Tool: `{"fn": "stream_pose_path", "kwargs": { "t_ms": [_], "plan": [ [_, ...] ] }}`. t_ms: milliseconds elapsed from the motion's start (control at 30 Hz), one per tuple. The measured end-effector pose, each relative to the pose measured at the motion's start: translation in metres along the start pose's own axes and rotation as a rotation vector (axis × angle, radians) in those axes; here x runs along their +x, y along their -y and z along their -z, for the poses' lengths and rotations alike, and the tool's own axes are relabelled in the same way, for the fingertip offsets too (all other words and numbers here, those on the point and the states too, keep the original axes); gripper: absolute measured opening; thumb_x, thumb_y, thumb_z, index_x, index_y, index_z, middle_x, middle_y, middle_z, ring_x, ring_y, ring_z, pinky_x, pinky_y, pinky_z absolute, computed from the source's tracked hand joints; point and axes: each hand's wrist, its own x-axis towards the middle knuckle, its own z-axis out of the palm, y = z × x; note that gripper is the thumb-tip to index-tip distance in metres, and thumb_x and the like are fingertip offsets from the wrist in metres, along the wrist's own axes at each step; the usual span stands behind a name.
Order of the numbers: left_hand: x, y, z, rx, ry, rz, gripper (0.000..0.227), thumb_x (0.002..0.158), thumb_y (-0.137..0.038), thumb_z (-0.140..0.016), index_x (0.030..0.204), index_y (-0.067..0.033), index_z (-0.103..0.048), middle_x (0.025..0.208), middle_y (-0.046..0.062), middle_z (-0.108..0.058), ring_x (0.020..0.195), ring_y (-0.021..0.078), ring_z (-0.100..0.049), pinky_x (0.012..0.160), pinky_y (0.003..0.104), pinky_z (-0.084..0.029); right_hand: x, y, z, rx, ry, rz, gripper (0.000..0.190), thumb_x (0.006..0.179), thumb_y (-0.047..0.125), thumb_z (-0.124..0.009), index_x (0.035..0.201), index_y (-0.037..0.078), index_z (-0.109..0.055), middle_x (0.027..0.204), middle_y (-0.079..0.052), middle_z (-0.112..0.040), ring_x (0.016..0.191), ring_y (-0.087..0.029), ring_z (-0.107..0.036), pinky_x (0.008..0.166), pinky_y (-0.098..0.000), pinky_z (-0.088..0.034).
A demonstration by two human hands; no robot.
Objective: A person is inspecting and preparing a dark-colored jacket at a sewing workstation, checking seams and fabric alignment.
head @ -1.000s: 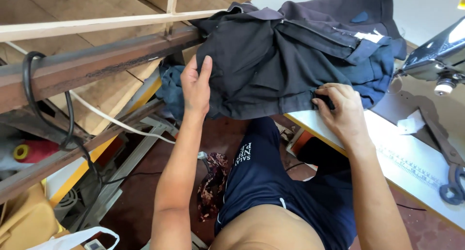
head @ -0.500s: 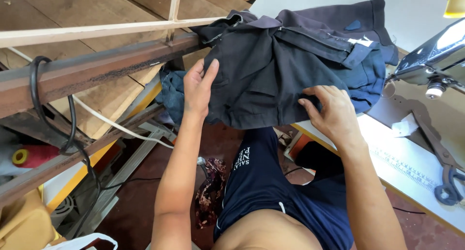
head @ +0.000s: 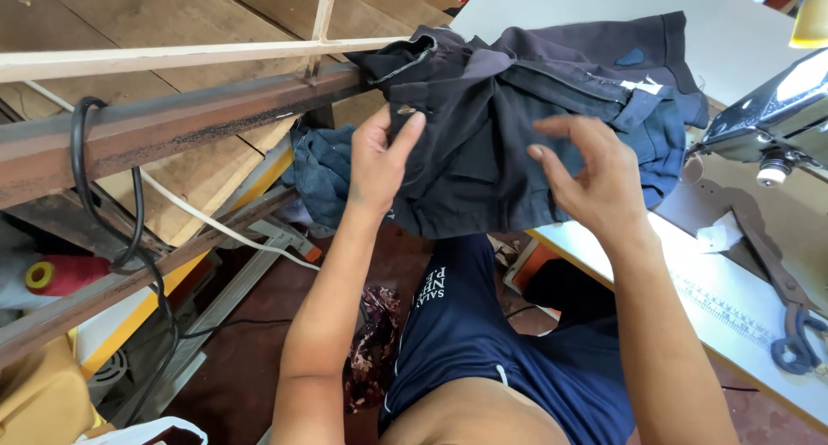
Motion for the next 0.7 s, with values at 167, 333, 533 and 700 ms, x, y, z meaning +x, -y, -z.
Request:
{"fn": "stream_pose_path", "kwargs": {
  "t_ms": [167,333,533,700],
  "plan": [
    [0.0,-0.016,-0.028,0.394,0.364,-0.18,0.019,0.1,-0.02,-0.064,0.11,-0.0081,-0.073,0.109,-0.002,-0.073,0.103,0.009,-0.063,0.097,0.027,-0.049,0.035,0.036,0.012,0.086,0.033,0.343,0.043,0.109,0.03,-0.057,0.135,-0.004,-0.059,0.144,-0.023,-0.059,0.133,-0.041,-0.059,0.113,-0.0526,-0.044],
    [0.006,0.013,-0.071,0.421,0.486,-0.122,0.017,0.098,-0.031,-0.07,0.096,-0.0154,-0.076,0.085,0.005,-0.076,0.092,0.0217,-0.074,0.083,0.037,-0.058,0.023,-0.032,-0.005,0.213,0.019,0.045,0.016,0.101,0.023,-0.077,0.11,0.011,-0.072,0.098,-0.006,-0.069,0.1,-0.023,-0.062,0.094,-0.0381,-0.046],
    [0.01,0.08,-0.152,0.326,0.663,0.069,0.03,0.095,-0.038,-0.069,0.078,-0.0144,-0.072,0.063,0.002,-0.068,0.067,0.0144,-0.067,0.067,0.031,-0.054,-0.042,-0.118,0.008,0.42,-0.103,-0.299,0.023,0.111,0.023,-0.063,0.094,0.009,-0.068,0.075,0.002,-0.056,0.083,-0.007,-0.048,0.075,-0.0266,-0.043],
    [-0.004,0.143,-0.205,0.199,0.792,0.218,0.029,0.092,-0.034,-0.07,0.07,-0.0164,-0.07,0.057,-0.002,-0.064,0.063,0.0097,-0.061,0.061,0.026,-0.05,-0.088,-0.136,0.018,0.471,-0.275,-0.449,0.021,0.113,0.014,-0.053,0.11,0.007,-0.073,0.097,-0.004,-0.072,0.09,-0.004,-0.058,0.081,-0.0275,-0.054]
  ]
}}
